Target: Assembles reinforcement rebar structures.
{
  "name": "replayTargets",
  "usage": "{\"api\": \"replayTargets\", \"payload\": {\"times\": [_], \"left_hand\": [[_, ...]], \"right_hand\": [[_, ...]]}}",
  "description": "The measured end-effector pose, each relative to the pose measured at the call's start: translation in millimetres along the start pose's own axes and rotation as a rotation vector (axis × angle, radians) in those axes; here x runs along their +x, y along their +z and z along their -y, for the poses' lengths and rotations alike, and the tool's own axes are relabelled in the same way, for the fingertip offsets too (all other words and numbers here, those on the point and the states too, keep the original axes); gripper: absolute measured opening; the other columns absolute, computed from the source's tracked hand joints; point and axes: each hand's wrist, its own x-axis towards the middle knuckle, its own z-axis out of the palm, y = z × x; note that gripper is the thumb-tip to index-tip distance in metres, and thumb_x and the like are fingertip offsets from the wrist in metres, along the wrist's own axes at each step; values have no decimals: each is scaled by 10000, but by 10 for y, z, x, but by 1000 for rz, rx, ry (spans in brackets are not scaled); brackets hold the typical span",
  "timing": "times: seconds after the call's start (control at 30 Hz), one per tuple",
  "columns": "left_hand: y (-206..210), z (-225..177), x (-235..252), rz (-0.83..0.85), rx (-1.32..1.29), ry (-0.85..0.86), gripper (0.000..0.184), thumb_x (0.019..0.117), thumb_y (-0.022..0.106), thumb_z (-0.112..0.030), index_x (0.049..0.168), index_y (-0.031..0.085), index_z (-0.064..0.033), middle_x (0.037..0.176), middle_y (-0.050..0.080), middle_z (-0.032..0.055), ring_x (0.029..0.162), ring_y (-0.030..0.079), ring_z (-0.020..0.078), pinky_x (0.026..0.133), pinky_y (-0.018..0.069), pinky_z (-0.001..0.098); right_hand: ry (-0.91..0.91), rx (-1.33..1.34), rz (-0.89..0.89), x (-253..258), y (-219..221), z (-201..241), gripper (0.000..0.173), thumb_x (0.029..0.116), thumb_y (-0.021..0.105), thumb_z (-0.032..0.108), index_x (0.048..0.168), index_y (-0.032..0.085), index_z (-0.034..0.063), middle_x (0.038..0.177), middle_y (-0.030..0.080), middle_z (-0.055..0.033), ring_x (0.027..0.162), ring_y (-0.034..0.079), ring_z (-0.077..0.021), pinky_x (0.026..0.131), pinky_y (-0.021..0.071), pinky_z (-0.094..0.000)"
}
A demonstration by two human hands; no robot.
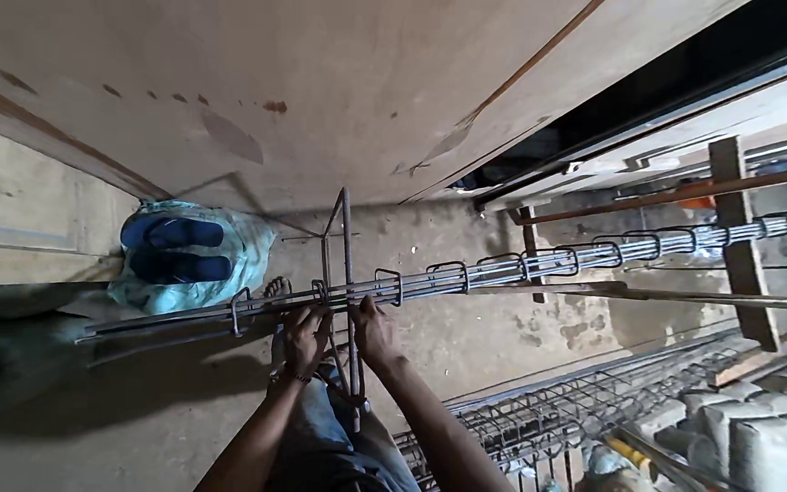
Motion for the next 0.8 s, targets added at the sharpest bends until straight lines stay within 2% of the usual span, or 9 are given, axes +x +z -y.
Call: {"api": "replayTargets", "payload": {"times": [0.23,0.33,0.4,0.47,0.5,0.53,0.6,0.67,0.8], "left_hand": [[-51,47,-11,60,22,62,263,929,713,-350,1012,795,-114,1023,764,84,986,721,244,929,562,409],[-21,-6,26,24,18,23,185,919,725,-283,954,805,-120,982,775,70,960,733,235,917,565,401],[-16,-19,27,11,4,1,174,924,722,-275,942,809,-125,978,777,60,962,734,220,928,562,395],[-2,5,10,-7,-20,3,174,932,714,-270,943,812,-127,976,779,54,962,733,213,930,563,384],[12,26,-5,-13,-32,7,168,936,712,-269,943,812,-133,977,778,51,963,731,207,929,564,376],[28,46,-22,-19,-46,10,165,937,714,-266,944,815,-136,978,775,55,963,728,208,924,566,372],[53,73,-26,-42,-63,11,156,927,725,-264,941,822,-143,985,777,60,966,731,208,915,574,362],[49,81,-34,-46,-78,6,152,925,729,-260,935,822,-140,977,776,59,962,732,201,913,575,353],[32,79,-3,-21,-49,-6,153,936,723,-274,924,816,-153,965,781,34,961,737,179,923,579,357]], "right_hand": [[32,110,-59,144,82,-83,337,1036,446,124,1265,693,127,1309,614,-206,899,721,-355,778,601,-512],[86,149,-58,31,-8,-126,295,1044,469,135,1219,704,96,1307,621,-207,956,718,-363,820,595,-515],[118,91,3,-82,-124,-212,276,1052,478,143,1178,707,54,1318,618,-204,1096,683,-371,926,565,-526],[104,-9,-2,-187,-194,-354,275,1017,494,112,1118,743,56,1284,649,-200,1241,577,-390,1037,444,-556],[73,-46,-62,-224,-208,-422,263,1006,507,122,1081,757,82,1237,673,-184,1229,572,-388,1025,430,-556],[13,-31,-169,-240,-199,-476,250,1003,526,128,1044,771,102,1152,702,-167,1148,623,-366,973,485,-526],[-170,178,-378,-148,-155,-517,219,1006,569,144,999,782,93,978,721,-128,891,709,-260,807,591,-412],[-276,540,-363,21,-137,-468,210,1001,595,126,1054,785,53,961,735,-88,797,706,-134,771,602,-295],[-308,1060,-221,336,-42,-377,178,1020,578,64,1081,714,-33,923,756,-82,786,743,-142,788,647,-346]]}}
